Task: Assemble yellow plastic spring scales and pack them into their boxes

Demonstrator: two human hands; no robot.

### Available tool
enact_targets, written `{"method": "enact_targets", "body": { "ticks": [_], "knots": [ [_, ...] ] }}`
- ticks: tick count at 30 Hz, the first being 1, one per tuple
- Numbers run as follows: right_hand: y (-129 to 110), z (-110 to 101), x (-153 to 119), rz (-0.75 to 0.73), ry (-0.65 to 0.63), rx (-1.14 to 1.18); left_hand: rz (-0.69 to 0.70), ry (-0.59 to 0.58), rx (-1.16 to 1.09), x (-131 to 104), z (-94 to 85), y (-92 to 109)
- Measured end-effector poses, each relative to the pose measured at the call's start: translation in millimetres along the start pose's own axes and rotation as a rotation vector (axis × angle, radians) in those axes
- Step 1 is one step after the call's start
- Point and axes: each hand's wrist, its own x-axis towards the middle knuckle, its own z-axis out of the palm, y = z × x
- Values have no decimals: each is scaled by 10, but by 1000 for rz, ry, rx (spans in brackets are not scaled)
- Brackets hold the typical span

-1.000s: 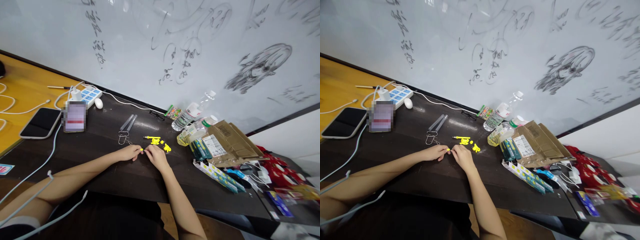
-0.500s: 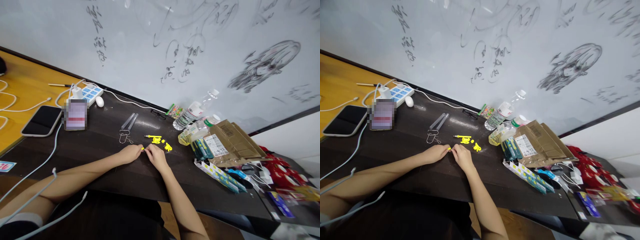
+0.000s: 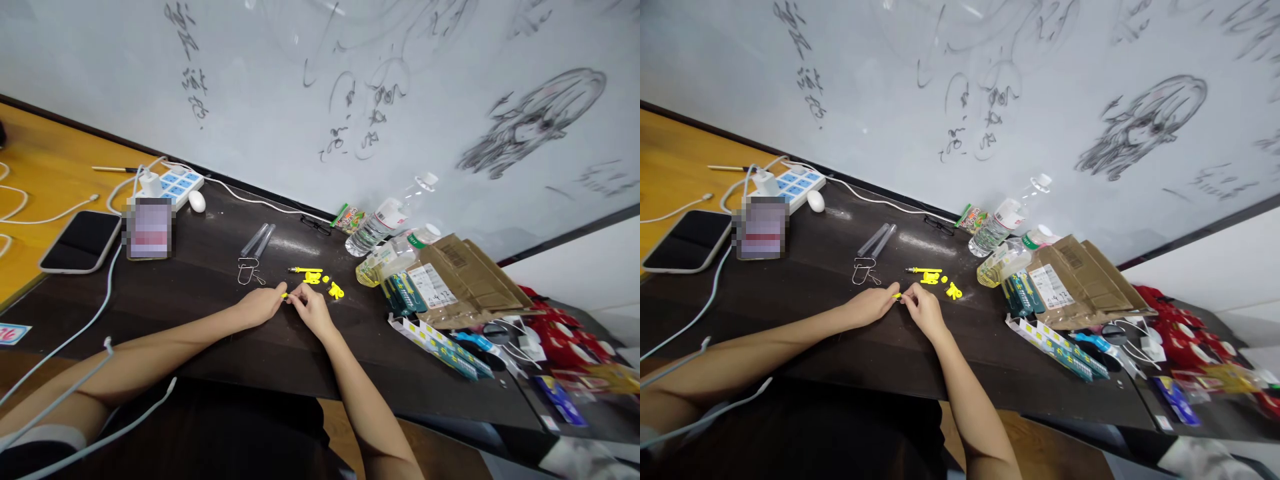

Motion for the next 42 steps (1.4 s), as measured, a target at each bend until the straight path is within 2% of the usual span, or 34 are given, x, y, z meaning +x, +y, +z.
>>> {"method": "enact_targets", "body": {
  "ticks": [5,11,25,30,34,39,42],
  "knots": [
    [-15,23,21,32,20,158,-20,-16,54,-13,-40,68],
    [-48,58,31,59,50,220,-14,8,68,-34,-30,102],
    [-127,78,3,-4,129,154,7,51,-180,-15,-39,43],
    [-95,112,0,15,140,172,-40,74,-200,-27,-13,54],
    [-75,108,4,-45,180,137,-53,87,-499,3,-27,51],
    [-43,92,11,-104,227,88,-261,-102,-1042,31,-63,90],
    [-17,93,4,-141,246,47,-245,-159,-1189,31,-61,88]
  ]
}}
